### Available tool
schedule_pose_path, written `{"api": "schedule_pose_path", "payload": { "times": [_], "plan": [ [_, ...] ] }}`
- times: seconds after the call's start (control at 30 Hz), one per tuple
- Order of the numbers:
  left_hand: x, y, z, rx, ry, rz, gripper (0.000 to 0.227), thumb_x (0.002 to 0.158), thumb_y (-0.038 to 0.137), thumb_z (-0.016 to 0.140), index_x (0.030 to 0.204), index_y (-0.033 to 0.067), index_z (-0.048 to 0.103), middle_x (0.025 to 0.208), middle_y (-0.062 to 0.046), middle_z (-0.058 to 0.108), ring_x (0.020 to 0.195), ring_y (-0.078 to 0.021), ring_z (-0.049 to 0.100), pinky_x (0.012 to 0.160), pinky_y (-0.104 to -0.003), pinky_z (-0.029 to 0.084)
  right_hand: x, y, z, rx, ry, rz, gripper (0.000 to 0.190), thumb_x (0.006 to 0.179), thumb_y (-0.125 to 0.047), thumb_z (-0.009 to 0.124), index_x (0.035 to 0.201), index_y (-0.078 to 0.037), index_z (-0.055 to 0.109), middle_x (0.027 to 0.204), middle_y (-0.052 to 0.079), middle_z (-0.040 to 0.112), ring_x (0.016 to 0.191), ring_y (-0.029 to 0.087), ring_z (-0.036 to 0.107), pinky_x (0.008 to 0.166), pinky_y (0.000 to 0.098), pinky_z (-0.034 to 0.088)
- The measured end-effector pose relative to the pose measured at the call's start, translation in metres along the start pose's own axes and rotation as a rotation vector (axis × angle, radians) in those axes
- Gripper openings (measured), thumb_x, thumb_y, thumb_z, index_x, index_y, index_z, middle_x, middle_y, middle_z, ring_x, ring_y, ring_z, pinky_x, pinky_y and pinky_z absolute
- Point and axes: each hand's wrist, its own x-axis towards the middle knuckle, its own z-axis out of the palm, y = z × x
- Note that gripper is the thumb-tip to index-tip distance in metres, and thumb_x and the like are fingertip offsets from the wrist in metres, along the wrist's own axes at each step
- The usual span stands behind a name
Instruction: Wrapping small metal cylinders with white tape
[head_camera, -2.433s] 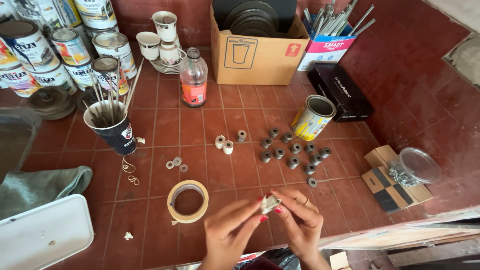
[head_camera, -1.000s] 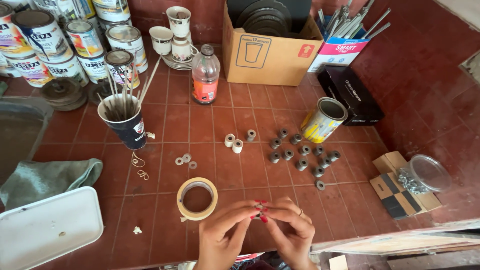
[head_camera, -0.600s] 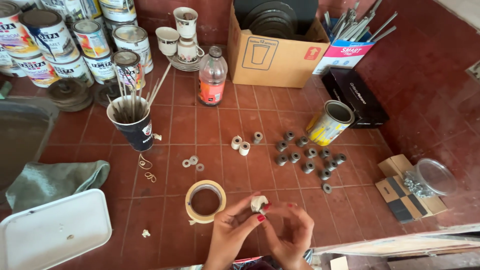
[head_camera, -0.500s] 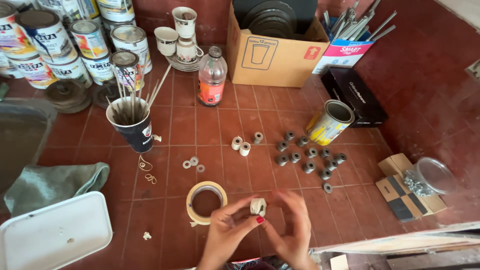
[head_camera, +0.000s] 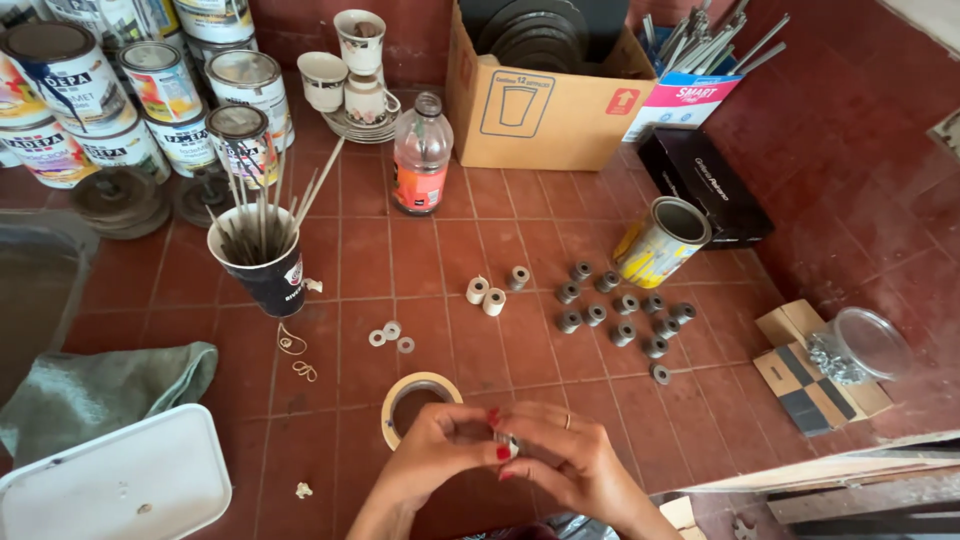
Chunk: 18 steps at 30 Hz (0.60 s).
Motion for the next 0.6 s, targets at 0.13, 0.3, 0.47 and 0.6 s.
{"api": "schedule_pose_path", "payload": {
  "times": [0.13,0.3,0.47,0.6],
  "plan": [
    [0.004,0.002,-0.009,0.032,0.004,-0.035,0.036,0.07,0.002,0.09,0.104,-0.0071,0.082,0.093,-0.015,0.083,0.077,-0.0162,0.074,0.07,-0.027,0.061,0.004,0.004,0.003,-0.059,-0.033,0.034,0.057,0.077,-0.02,0.091,0.127,-0.006,0.067,0.125,0.013,0.074,0.113,0.024,0.076,0.099,0.0341,0.06],
    [0.005,-0.009,-0.025,-0.118,-0.038,-0.058,0.043,0.072,-0.006,0.086,0.113,-0.0115,0.075,0.098,-0.021,0.079,0.087,-0.0266,0.075,0.078,-0.041,0.069,0.003,0.022,0.013,-0.205,-0.062,-0.036,0.031,0.096,-0.013,0.071,0.125,-0.002,0.066,0.127,0.014,0.073,0.111,0.027,0.075,0.096,0.0355,0.059],
    [0.021,-0.033,-0.03,-0.079,0.039,0.126,0.031,0.077,-0.001,0.085,0.107,-0.0088,0.079,0.096,-0.015,0.081,0.084,-0.02,0.075,0.078,-0.033,0.065,0.005,0.048,0.027,-0.152,0.009,-0.022,0.037,0.093,-0.011,0.074,0.129,-0.005,0.066,0.131,0.015,0.072,0.118,0.027,0.074,0.1,0.0349,0.058],
    [0.025,-0.041,-0.039,-0.288,0.221,-0.1,0.023,0.09,0.012,0.074,0.094,-0.0109,0.072,0.074,-0.026,0.072,0.063,-0.0372,0.074,0.065,-0.045,0.067,0.021,0.058,0.032,-0.231,-0.055,-0.004,0.039,0.092,-0.031,0.078,0.122,-0.008,0.068,0.1,0.007,0.077,0.078,0.021,0.074,0.073,0.0306,0.056]
  ]
}}
